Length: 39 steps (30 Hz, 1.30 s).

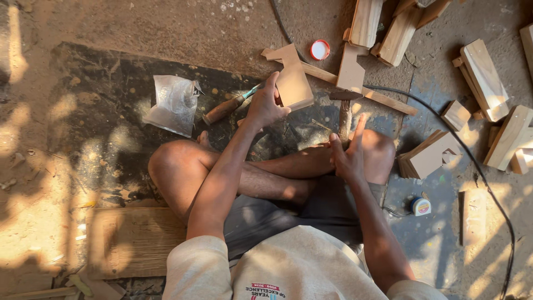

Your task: The person sits cross-legged on the floor assembling small cut wooden pieces. They hold a shaped wood piece against a slat, position nails, and drive the nails in with a hammer, working on piece after piece among scattered wood scraps.

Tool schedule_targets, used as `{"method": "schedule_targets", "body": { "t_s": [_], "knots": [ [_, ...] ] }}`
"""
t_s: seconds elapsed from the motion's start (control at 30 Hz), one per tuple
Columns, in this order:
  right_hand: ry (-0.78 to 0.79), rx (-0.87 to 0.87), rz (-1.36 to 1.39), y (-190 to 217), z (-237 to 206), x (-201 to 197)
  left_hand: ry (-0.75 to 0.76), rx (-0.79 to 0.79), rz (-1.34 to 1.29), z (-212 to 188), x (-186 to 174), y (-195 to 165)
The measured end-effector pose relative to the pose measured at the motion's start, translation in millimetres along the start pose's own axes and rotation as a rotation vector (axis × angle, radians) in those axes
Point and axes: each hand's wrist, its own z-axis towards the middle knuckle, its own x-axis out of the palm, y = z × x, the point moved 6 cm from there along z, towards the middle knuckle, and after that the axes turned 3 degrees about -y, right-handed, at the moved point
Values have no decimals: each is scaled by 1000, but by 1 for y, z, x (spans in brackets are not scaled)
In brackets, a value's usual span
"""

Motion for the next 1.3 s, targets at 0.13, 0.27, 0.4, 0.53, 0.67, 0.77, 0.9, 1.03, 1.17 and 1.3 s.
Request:
{"method": "schedule_targets", "body": {
  "t_s": [0.13, 0.27, 0.4, 0.53, 0.67, 0.77, 0.9, 1.03, 1.17, 1.3],
  "knots": [
    [88, 377, 95, -34, 28, 0, 41, -14, -431, -15, -29, -5],
    [212, 448, 256, -39, 61, 15, -23, -57, -766, -34, -44, -25],
    [295, 397, 154, -36, 78, 18, -83, -125, -995, -55, -43, -25],
    [274, 315, -132, -29, 87, 14, -231, -242, -977, -71, -39, -7],
    [124, -208, -1005, 7, 90, 12, -331, -226, -921, -83, -42, -3],
    [-165, -432, -1091, 33, 68, 15, -352, -228, -894, -92, -44, -8],
    [406, -382, -280, 39, 13, 68, -214, -210, -1227, -98, -29, -22],
    [429, -442, -19, 49, -33, 101, -256, -177, -1230, -96, -13, -23],
    [283, -394, -148, 46, -20, 88, -153, -192, -1229, -100, 1, -14],
    [288, -303, -291, 52, 11, 65, -61, -374, -731, -103, -8, 5]
  ]
}}
